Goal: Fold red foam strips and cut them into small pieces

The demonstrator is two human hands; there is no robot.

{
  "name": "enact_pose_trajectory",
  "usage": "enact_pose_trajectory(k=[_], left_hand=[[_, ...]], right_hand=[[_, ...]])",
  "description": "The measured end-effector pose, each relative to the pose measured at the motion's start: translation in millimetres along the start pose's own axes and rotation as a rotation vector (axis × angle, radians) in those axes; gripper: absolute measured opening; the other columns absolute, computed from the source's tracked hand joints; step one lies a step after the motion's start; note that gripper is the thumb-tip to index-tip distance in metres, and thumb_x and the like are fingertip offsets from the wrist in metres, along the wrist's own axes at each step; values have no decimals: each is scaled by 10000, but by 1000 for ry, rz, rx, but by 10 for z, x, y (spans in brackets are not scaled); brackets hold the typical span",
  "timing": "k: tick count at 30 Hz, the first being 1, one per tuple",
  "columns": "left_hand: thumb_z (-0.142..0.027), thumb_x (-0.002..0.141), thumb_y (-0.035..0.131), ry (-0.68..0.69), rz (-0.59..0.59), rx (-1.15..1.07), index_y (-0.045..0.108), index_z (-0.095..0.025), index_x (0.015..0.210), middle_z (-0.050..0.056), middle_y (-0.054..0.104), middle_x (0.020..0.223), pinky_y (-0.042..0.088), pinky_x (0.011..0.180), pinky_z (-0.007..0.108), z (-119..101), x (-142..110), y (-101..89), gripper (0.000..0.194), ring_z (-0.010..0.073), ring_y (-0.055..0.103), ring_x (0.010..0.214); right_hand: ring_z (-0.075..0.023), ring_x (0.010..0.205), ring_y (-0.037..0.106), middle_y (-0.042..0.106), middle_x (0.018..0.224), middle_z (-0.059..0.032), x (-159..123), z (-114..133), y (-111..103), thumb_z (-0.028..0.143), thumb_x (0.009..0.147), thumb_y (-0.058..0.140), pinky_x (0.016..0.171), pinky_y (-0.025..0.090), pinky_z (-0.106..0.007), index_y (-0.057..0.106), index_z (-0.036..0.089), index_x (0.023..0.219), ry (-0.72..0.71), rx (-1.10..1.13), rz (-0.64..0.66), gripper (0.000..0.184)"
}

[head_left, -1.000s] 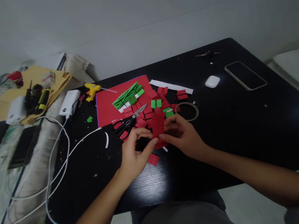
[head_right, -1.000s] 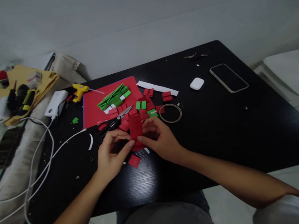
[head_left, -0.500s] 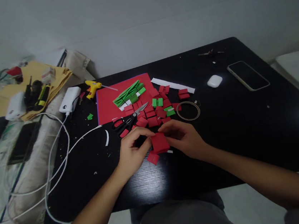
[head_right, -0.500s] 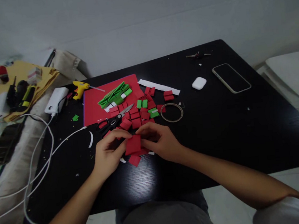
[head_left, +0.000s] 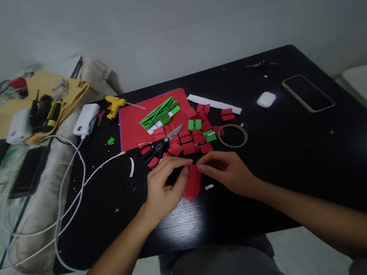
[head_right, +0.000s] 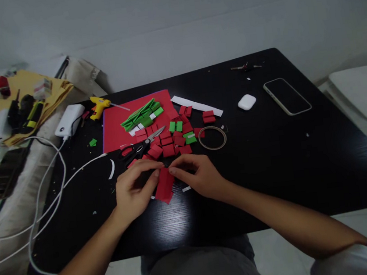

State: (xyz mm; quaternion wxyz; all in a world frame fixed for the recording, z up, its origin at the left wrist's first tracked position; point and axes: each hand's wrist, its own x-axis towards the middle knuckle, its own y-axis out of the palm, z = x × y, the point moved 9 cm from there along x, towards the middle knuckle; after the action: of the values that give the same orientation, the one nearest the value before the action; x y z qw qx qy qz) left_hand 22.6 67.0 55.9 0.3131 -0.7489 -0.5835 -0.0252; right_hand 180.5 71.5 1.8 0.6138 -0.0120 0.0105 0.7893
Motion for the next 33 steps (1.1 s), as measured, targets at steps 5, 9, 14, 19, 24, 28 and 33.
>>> enact_pose_trajectory(k=[5, 9, 14, 19, 24, 28, 33], left_hand=[[-189, 965, 645, -118, 52, -11, 714, -201, 1091, 65, 764, 1036, 570, 878, 356, 126, 3, 58, 144, 198, 720, 973], [-204, 949, 689, -131, 41, -32, 716, -194, 936, 43, 751, 917, 566, 810, 325, 123, 21, 88, 31, 175, 710, 866], [-184, 941, 704, -82, 42, -42, 722, -196, 929, 41, 758, 899, 567, 793, 323, 57, 25, 100, 24, 170, 712, 850], [-168, 938, 698, -73, 57, -58, 712, -203, 952, 42, 756, 925, 574, 813, 337, 40, 30, 119, 40, 173, 711, 874], [-149, 944, 661, -1, 121, 17, 680, -197, 936, 37, 731, 900, 549, 785, 326, -24, 43, 120, 53, 168, 678, 850], [-147, 941, 618, 59, 265, 93, 664, -199, 913, 29, 705, 847, 521, 750, 324, -70, 38, 186, 75, 169, 649, 799], [-144, 926, 599, 28, 312, 133, 637, -193, 870, 22, 682, 809, 502, 707, 305, -41, 15, 217, 84, 165, 626, 757]], right_hand=[[-186, 773, 720, 790, 863, -34, -35, 99, -49, 316, 924, 721, 720, 568, -303, 770, 213, 931, -96, -168, -69, 114], [-184, 788, 724, 784, 875, -32, -52, 138, -25, 298, 940, 708, 738, 559, -305, 759, 215, 941, -146, -217, -59, 98], [-182, 789, 723, 776, 877, -32, -53, 138, 10, 298, 933, 718, 738, 561, -306, 748, 209, 962, -169, -203, -33, 98], [-175, 795, 719, 770, 876, -23, -73, 194, 26, 263, 942, 704, 753, 557, -308, 742, 222, 935, -232, -244, -34, 56], [-173, 789, 711, 755, 873, -33, -96, 250, 49, 218, 932, 691, 740, 551, -307, 730, 220, 918, -324, -316, -15, 42], [-171, 775, 697, 737, 849, -34, -89, 260, 104, 197, 916, 679, 726, 550, -300, 725, 221, 910, -365, -397, 90, 52], [-163, 774, 698, 739, 841, -29, -85, 271, 133, 159, 895, 677, 726, 548, -280, 720, 215, 899, -383, -461, 159, 70]])
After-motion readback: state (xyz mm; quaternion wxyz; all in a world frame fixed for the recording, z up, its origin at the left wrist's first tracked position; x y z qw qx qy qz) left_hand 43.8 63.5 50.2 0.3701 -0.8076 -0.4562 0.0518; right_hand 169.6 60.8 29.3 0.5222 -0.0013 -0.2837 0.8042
